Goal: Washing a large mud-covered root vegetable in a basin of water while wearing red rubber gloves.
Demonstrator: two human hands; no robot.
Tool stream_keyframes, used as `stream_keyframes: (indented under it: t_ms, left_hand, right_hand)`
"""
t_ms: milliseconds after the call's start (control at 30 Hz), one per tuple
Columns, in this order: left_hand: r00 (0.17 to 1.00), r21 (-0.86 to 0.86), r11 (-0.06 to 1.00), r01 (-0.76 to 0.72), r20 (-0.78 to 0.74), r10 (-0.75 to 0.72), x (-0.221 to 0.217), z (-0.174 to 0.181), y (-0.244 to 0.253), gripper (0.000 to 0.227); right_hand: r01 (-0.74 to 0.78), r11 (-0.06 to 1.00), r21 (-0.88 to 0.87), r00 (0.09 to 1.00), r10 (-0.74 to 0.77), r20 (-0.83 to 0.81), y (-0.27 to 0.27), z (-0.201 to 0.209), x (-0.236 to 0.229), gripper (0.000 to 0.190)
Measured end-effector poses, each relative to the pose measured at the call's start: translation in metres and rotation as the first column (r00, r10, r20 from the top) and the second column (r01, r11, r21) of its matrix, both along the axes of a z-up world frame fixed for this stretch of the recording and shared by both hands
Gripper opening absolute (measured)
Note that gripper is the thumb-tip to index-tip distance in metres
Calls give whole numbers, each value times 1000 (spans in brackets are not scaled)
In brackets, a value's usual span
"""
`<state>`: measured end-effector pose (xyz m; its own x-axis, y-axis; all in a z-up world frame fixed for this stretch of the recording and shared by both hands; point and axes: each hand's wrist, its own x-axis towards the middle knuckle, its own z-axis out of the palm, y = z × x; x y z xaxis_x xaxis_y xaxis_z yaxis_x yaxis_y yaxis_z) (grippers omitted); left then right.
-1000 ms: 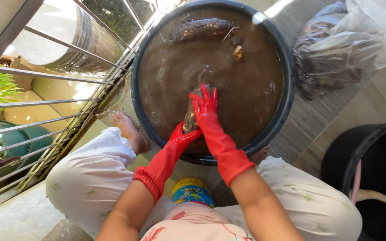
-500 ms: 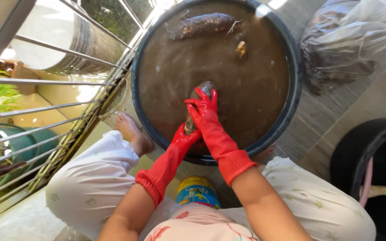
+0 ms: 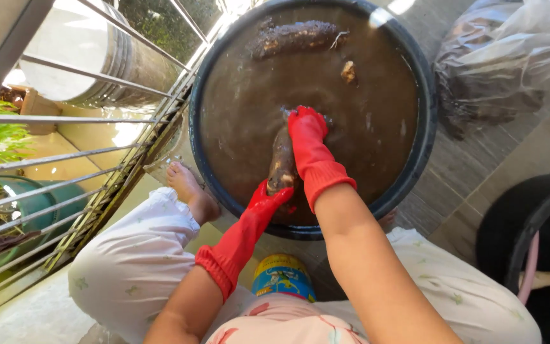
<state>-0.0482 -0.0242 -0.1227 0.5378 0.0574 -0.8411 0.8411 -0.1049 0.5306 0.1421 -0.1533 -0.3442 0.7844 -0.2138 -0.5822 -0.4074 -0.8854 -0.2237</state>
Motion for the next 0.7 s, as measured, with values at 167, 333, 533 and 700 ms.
stream_keyframes:
  t_ms: [167,333,533,700]
  left_hand:
    - [991,-5,992,125,56,-124,-6,-29,11,96]
    - [983,-36,994,101,154,-95,-20,-86,16,84]
    - [977,-29,992,120,183,-113,-22,-91,19,83]
    - [974,-11,991,130,190,-126,-20,-89,18,86]
  right_hand:
    - [-158,971,180,900,67,430,13,68,-78,27]
    - [-338,919,200,776,152,612,18,100,-151,36]
    - [-440,883,163,705,228,671,24,108,-192,40]
    - [-420,886,198,817,274,507,16,56,-147,43]
